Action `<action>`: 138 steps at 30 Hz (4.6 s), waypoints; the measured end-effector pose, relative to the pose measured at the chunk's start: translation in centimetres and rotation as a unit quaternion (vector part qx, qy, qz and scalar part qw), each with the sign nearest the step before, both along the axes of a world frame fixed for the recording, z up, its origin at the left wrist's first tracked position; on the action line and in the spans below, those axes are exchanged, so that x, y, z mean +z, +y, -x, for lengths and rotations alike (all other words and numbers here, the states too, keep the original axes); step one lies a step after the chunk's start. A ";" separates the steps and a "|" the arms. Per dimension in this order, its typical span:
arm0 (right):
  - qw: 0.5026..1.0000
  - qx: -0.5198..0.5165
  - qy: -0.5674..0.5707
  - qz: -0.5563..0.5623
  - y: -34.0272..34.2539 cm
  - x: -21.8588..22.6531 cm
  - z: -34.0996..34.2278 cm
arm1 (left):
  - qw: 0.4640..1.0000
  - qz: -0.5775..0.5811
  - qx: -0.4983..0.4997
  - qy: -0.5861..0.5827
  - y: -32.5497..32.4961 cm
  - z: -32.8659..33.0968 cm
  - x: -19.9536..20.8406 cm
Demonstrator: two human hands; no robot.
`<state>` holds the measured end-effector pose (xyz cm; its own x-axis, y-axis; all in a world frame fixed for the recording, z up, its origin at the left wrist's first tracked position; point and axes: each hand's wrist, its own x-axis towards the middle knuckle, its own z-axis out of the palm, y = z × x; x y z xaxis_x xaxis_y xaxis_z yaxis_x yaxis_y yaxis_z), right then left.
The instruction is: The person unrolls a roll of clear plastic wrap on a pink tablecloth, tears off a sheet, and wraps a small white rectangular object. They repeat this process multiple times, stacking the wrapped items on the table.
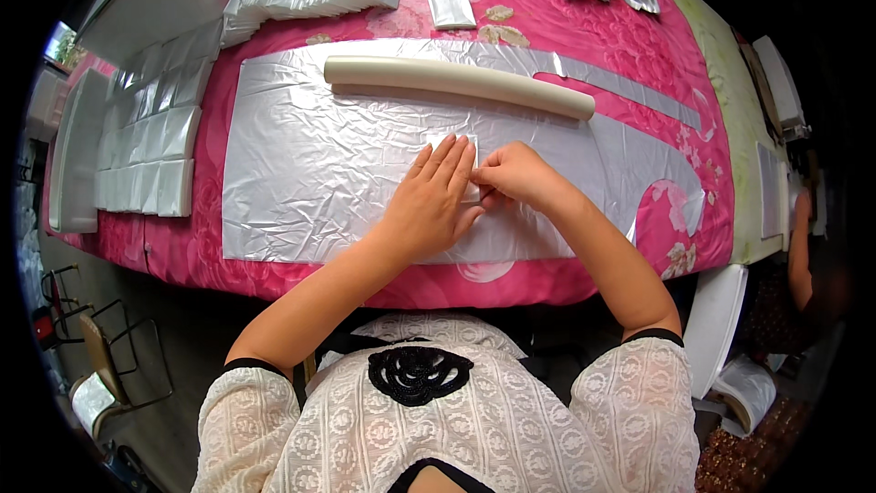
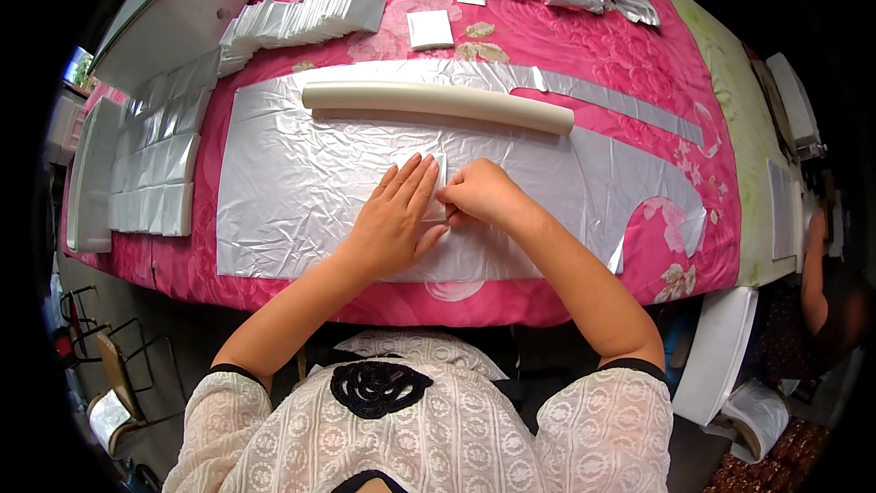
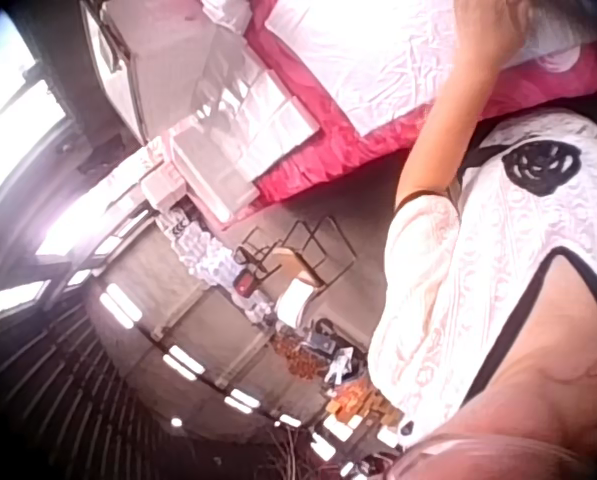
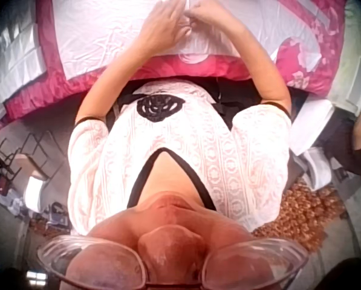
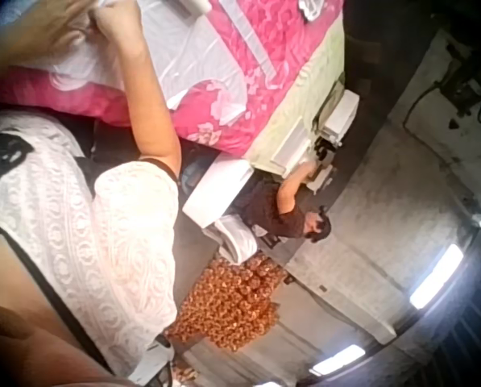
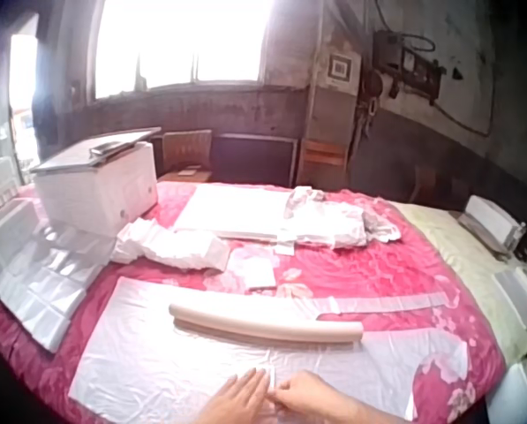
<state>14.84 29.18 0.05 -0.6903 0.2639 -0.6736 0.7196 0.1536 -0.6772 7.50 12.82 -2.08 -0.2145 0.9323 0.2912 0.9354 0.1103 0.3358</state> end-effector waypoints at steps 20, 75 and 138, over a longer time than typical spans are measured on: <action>0.807 0.196 0.282 -0.481 -2.1 1.1 -1.6 | 0.992 -0.053 0.054 -0.099 -1.5 0.1 -0.5; 0.829 0.105 0.242 -0.494 4.1 0.5 -4.4 | 0.968 0.004 0.011 -0.251 -10.6 -0.6 3.7; 0.988 -0.015 0.020 -0.153 -8.5 2.8 -15.2 | 0.754 0.169 0.225 -0.594 -10.1 17.2 3.0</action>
